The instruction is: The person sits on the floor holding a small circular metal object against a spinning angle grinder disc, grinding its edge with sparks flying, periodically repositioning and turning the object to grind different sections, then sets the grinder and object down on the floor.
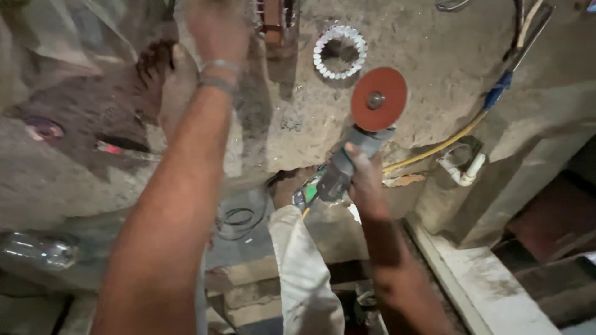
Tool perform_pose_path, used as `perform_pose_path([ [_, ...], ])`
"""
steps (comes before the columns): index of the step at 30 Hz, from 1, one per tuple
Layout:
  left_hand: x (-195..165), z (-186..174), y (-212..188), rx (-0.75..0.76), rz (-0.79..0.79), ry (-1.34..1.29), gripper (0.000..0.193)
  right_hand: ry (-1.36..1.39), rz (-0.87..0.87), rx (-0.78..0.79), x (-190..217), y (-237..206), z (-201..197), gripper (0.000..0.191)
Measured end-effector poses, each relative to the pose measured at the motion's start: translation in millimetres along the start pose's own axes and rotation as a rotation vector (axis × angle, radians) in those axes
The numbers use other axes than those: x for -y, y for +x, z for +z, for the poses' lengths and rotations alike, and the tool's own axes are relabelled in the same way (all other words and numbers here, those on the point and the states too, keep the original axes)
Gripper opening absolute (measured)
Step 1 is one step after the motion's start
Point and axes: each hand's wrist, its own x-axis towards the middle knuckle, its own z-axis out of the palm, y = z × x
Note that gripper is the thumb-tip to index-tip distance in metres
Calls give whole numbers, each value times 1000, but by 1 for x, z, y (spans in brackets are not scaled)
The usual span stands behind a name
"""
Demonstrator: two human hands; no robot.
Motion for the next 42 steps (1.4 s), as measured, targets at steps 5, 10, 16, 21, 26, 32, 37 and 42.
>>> perform_pose_path([
  [5, -72, -62, -28, 152, 234, 283, 28, 96, 39, -218, -12, -3, -30, 29],
  [10, -154, -73, -137, 925, 512, 0, 52, 443, 202, -199, -43, 16, -59, 31],
  [16, -174, -57, -214, 1183, 605, 416, 63, 405, 164, -191, -64, 32, -69, 35],
  [21, -160, -38, -214, 1220, 672, 405, 61, 397, 180, -210, -56, 43, -78, 37],
  [26, -158, -21, -222, 1224, 561, 322, 69, 462, 122, -198, -48, 62, -93, 36],
  [32, -144, 17, -225, 1091, 24, 186, 83, 520, 76, -187, -30, 85, -96, 38],
  [37, -139, 39, -243, 998, 46, 340, 58, -93, -152, -384, -15, 83, -92, 44],
  [42, -131, 49, -251, 872, 139, 525, 50, -576, -338, -356, -15, 66, -92, 32],
])
